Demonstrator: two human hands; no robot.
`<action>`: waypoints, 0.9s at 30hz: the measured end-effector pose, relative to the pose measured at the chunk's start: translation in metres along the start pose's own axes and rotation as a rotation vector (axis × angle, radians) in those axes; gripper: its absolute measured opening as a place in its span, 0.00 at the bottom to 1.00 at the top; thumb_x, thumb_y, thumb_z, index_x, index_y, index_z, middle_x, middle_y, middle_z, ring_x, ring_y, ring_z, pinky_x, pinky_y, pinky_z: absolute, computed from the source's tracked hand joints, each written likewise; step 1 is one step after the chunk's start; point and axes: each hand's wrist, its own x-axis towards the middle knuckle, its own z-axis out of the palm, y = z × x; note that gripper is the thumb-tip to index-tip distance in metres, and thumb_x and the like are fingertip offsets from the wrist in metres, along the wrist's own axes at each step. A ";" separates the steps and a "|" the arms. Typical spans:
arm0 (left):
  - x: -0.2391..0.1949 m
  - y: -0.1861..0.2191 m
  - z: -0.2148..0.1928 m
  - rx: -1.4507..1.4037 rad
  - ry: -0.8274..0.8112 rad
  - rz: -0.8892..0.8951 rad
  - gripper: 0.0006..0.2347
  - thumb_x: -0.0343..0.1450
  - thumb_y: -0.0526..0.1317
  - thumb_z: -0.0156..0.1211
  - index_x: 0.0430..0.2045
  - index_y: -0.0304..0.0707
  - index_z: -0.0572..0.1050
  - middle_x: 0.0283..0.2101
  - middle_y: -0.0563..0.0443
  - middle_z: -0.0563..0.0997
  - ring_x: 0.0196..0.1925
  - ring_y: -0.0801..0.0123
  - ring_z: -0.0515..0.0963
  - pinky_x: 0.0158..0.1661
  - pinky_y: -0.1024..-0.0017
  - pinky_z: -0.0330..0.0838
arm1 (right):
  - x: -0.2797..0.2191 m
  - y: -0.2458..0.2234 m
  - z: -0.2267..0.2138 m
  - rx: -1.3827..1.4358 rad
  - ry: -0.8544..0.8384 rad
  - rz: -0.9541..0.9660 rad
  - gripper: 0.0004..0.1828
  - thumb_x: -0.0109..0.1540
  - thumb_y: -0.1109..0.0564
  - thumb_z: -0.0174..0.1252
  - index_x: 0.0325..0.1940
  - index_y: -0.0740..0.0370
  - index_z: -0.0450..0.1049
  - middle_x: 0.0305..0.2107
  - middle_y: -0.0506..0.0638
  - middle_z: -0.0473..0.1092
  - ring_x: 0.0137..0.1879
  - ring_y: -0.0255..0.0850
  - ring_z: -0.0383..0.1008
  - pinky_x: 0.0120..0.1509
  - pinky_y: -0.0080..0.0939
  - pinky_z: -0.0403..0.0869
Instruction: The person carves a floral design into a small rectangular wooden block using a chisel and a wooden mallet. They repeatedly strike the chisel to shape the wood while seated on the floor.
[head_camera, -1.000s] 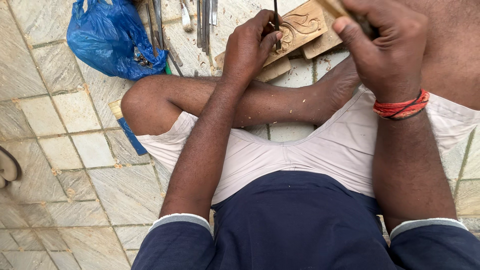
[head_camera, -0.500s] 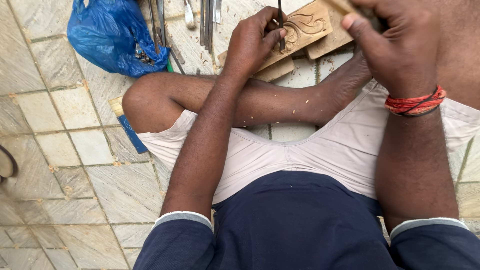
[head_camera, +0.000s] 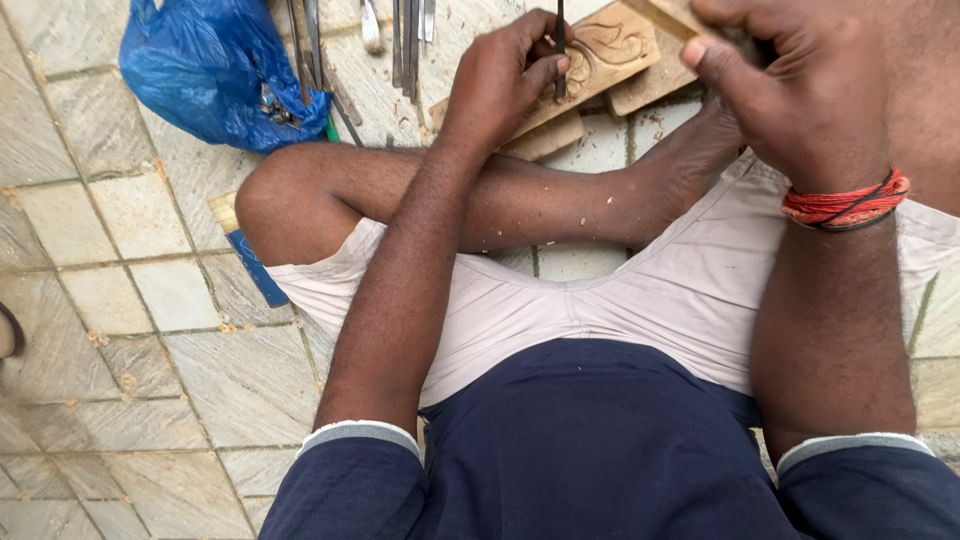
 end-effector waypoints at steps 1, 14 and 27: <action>0.000 0.001 -0.002 -0.005 0.012 0.030 0.10 0.72 0.42 0.66 0.46 0.45 0.78 0.36 0.54 0.88 0.38 0.74 0.89 0.39 0.72 0.84 | 0.002 -0.001 -0.001 -0.029 -0.007 -0.061 0.11 0.71 0.68 0.64 0.58 0.74 0.79 0.38 0.54 0.76 0.41 0.34 0.74 0.47 0.31 0.70; -0.004 -0.004 -0.001 -0.013 0.039 0.076 0.09 0.73 0.42 0.65 0.45 0.46 0.78 0.35 0.56 0.87 0.38 0.75 0.88 0.39 0.72 0.84 | 0.003 -0.011 -0.001 0.028 0.001 -0.061 0.13 0.71 0.69 0.63 0.59 0.75 0.78 0.46 0.58 0.77 0.49 0.37 0.77 0.54 0.34 0.74; -0.002 -0.003 -0.001 -0.002 0.043 0.111 0.09 0.75 0.43 0.63 0.46 0.45 0.78 0.33 0.56 0.87 0.35 0.78 0.88 0.36 0.74 0.83 | -0.001 -0.003 0.001 0.386 0.096 0.206 0.10 0.77 0.59 0.65 0.56 0.71 0.77 0.42 0.48 0.75 0.45 0.31 0.72 0.50 0.30 0.70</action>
